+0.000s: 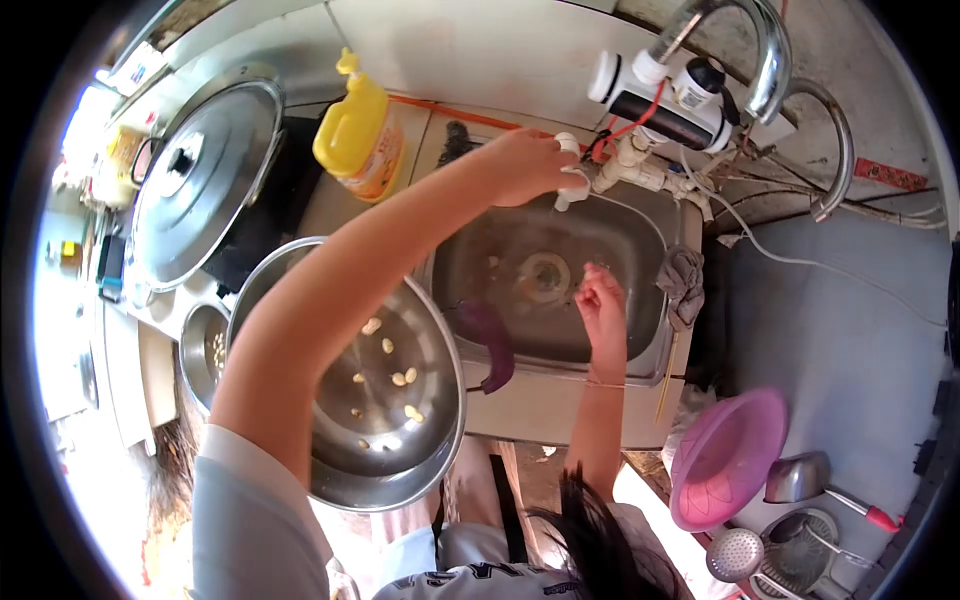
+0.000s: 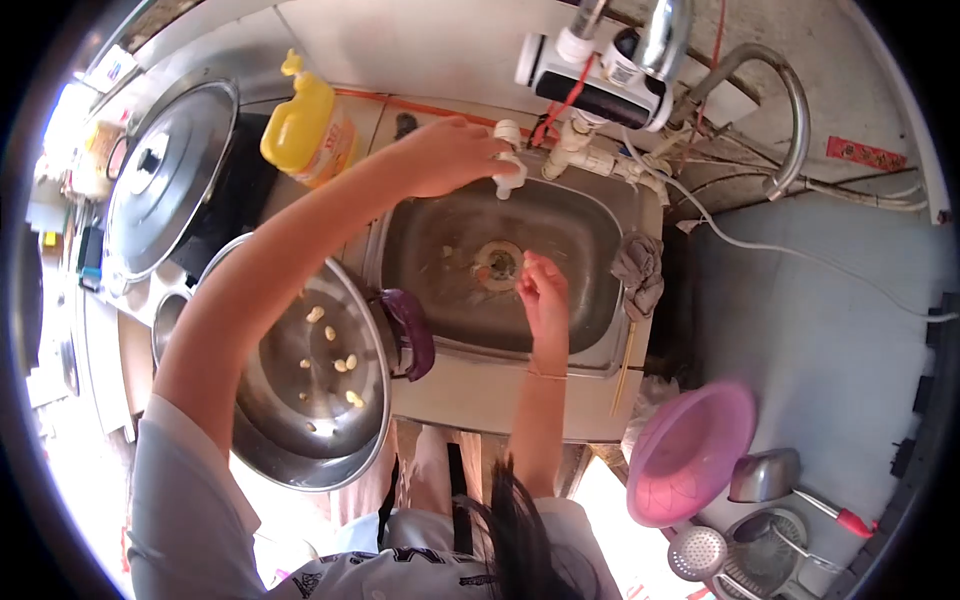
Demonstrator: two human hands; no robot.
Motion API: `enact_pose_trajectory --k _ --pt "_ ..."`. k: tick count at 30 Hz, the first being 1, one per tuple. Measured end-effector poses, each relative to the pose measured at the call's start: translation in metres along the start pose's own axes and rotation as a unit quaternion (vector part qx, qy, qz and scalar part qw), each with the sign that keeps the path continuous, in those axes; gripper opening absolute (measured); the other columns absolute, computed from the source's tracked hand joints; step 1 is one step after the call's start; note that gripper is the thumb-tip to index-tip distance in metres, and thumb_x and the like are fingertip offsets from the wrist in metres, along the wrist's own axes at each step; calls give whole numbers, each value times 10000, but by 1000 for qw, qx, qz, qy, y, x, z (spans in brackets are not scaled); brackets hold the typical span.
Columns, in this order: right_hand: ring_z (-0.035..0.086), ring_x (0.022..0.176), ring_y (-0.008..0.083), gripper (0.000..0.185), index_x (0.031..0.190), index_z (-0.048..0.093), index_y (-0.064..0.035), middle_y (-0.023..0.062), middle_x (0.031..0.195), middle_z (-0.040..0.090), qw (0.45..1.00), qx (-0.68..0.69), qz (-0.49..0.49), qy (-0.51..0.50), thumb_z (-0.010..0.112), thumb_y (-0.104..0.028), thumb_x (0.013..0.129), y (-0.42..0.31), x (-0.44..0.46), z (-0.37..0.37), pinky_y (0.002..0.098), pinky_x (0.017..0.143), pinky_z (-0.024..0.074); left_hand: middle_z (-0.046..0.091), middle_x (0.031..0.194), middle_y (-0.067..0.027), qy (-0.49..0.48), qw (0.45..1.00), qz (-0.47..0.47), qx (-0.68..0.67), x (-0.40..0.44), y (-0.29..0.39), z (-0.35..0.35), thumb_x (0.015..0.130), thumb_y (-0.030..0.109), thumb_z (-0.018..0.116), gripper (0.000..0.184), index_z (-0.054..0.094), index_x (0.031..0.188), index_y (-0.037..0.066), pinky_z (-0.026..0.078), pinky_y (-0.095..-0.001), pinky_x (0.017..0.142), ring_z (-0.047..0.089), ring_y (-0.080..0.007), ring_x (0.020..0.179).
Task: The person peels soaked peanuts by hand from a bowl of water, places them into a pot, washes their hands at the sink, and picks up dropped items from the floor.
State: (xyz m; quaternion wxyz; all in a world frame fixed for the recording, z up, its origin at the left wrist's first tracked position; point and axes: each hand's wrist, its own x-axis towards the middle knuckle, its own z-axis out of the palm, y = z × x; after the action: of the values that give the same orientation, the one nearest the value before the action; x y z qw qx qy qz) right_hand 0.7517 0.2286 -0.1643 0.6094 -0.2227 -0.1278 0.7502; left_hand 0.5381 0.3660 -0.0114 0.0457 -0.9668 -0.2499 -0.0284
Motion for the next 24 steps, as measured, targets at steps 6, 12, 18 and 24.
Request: enact_pose_trajectory --k 6,12,18,24 --pt "508 559 120 177 795 583 0 67 613 558 697 -702 49 138 546 -166 745 -21 -46 -6 248 537 402 544 892 -46 107 975 -192 -39 -154 22 -132 679 21 549 287 545 954 103 404 -350 762 518 -239 830" --pt "439 486 76 47 747 522 -29 2 559 486 564 -819 67 78 521 -74 733 -47 -94 8 225 454 354 518 1030 -161 130 791 -597 24 -405 136 -155 802 -11 438 189 550 953 15 410 -351 798 506 -300 970" --pt "437 515 51 82 695 444 -56 5 589 480 837 -541 66 45 509 -13 723 -39 -124 111 168 461 340 586 824 -72 114 481 -854 -163 -565 339 -94 817 35 427 150 559 889 34 417 -240 619 538 -144 698" --pt "465 499 47 85 834 515 -16 33 631 554 852 -520 11 -51 557 -47 767 24 -145 238 165 437 365 594 807 -94 182 326 -870 -323 -538 416 -17 844 121 417 197 571 880 4 443 -245 590 563 -140 678"
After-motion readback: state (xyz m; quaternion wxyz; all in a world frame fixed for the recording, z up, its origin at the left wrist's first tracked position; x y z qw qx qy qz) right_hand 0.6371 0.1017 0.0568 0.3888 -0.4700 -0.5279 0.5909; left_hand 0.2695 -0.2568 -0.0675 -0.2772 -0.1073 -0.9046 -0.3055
